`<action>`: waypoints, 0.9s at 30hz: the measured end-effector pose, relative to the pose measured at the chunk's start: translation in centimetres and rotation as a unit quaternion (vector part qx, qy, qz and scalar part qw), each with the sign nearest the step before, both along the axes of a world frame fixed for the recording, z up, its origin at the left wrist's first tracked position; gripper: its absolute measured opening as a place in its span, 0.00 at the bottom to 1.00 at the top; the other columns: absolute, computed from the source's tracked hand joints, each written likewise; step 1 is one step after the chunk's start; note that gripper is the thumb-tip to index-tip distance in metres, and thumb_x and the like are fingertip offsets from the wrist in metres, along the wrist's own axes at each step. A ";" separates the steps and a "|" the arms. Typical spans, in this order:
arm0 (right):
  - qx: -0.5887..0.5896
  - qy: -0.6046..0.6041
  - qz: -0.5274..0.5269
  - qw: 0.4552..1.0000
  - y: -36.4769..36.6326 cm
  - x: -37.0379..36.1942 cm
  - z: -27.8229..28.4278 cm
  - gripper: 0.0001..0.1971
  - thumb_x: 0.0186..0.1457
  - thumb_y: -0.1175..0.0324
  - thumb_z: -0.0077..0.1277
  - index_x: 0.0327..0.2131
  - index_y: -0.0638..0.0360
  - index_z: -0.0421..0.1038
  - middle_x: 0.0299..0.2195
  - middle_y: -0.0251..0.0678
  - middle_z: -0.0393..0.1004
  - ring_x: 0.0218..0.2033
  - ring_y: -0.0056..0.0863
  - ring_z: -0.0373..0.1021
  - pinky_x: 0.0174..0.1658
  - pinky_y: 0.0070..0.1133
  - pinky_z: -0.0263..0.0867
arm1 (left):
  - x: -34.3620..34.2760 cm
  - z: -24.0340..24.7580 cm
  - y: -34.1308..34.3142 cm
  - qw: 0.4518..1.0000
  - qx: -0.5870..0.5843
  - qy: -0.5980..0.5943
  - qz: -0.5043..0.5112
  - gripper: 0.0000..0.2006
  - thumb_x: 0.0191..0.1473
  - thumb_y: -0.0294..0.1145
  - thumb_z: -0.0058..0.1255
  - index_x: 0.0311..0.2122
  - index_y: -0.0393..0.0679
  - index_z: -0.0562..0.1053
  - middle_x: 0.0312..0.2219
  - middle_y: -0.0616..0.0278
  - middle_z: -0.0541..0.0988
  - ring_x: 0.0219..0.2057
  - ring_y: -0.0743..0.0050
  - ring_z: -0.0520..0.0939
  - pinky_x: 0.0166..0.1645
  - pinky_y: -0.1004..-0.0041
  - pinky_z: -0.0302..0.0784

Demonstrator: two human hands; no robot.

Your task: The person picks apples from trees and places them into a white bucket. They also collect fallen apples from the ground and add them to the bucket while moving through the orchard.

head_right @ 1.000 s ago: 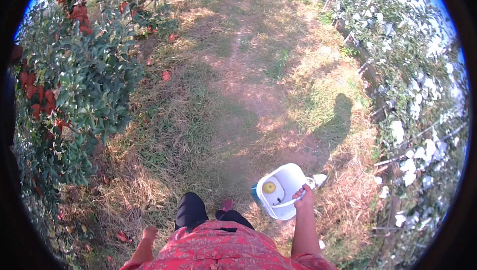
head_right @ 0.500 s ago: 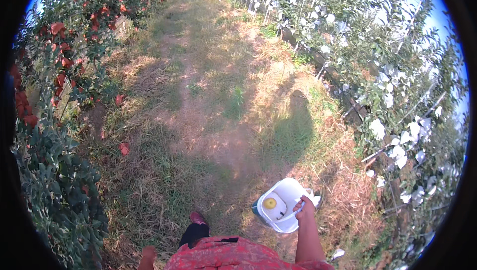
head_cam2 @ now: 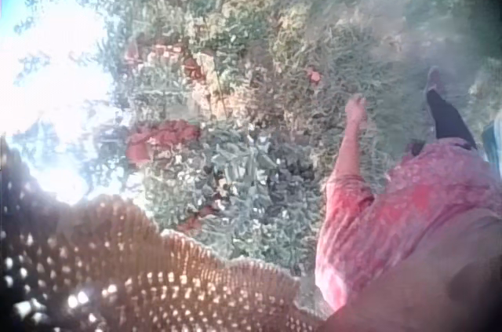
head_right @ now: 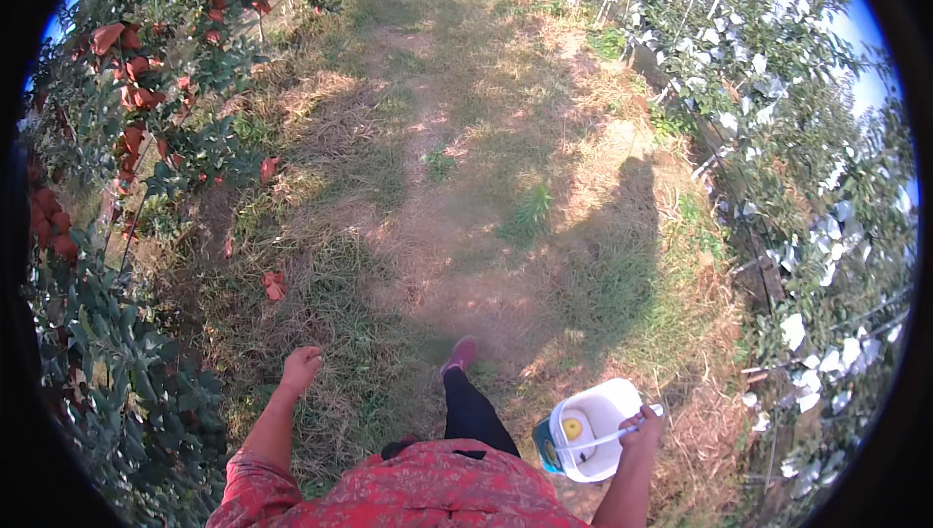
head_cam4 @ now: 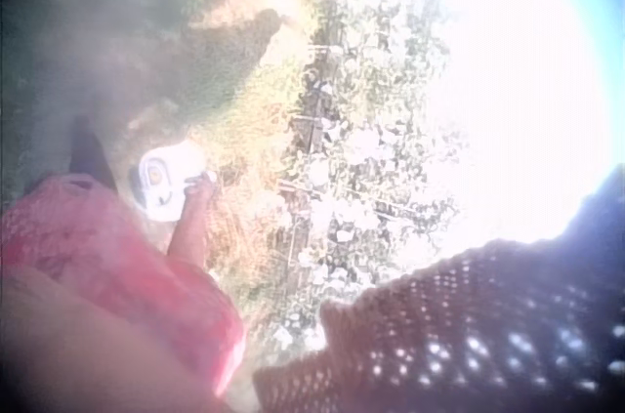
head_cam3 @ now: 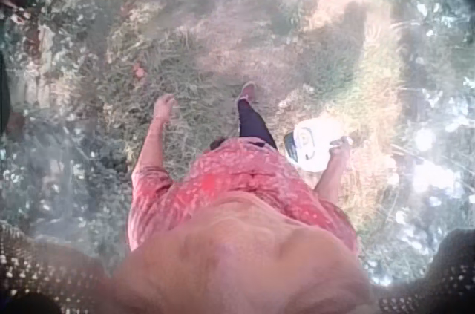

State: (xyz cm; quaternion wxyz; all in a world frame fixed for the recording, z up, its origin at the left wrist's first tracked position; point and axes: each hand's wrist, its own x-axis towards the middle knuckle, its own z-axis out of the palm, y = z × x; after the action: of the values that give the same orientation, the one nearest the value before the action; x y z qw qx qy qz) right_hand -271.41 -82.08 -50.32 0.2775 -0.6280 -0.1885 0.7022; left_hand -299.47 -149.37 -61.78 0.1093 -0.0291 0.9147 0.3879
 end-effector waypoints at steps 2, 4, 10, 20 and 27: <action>-0.005 -0.003 0.021 1.000 1.8 -4.7 -2.4 0.10 0.55 0.67 0.44 0.21 0.48 0.57 0.12 0.21 0.55 0.09 0.15 0.52 0.14 0.18 0.52 | -3.0 -0.8 1.0 1.000 -0.010 -0.018 -0.004 0.16 0.48 0.37 0.51 0.41 0.42 0.76 0.37 0.51 0.79 0.41 0.50 0.78 0.48 0.62 0.73; -0.041 -0.012 0.051 0.998 3.5 -10.4 -4.7 0.13 0.52 0.64 0.44 0.16 0.43 0.59 0.07 0.15 0.58 0.08 0.12 0.57 0.15 0.18 0.54 | -5.3 -2.2 0.4 0.997 -0.035 -0.057 0.033 0.16 0.48 0.38 0.50 0.41 0.42 0.76 0.36 0.51 0.79 0.41 0.49 0.78 0.48 0.61 0.72; -0.088 -0.023 0.120 0.989 7.8 -26.9 -7.8 0.11 0.56 0.56 0.45 0.23 0.44 0.60 0.13 0.19 0.56 0.11 0.16 0.54 0.18 0.22 0.52 | -3.9 -7.0 -1.5 0.897 -0.277 -0.294 -0.181 0.14 0.49 0.38 0.48 0.36 0.41 0.77 0.34 0.51 0.80 0.40 0.50 0.79 0.44 0.57 0.75; 0.033 0.005 0.194 0.980 14.2 -56.4 -1.9 0.10 0.54 0.61 0.50 0.23 0.46 0.60 0.14 0.18 0.50 0.11 0.12 0.47 0.14 0.13 0.43 | -10.8 -9.5 5.2 0.926 -0.236 -0.205 -0.212 0.11 0.38 0.37 0.57 0.31 0.51 0.76 0.33 0.68 0.77 0.38 0.67 0.78 0.37 0.67 0.76; 0.074 0.025 0.206 0.975 18.9 -73.9 -3.0 0.14 0.56 0.54 0.48 0.26 0.48 0.57 0.14 0.19 0.47 0.09 0.12 0.44 0.10 0.14 0.40 | -34.6 -13.1 8.3 0.857 -0.348 -0.279 -0.257 0.09 0.47 0.39 0.50 0.32 0.49 0.76 0.31 0.59 0.80 0.34 0.66 0.80 0.36 0.64 0.77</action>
State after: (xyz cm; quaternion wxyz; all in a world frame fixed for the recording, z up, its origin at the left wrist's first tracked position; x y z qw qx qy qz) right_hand -345.28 -63.17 -53.37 0.1775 -0.5356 -0.3583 0.7438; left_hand -334.09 -141.04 -74.91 0.4386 0.0642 0.8961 -0.0226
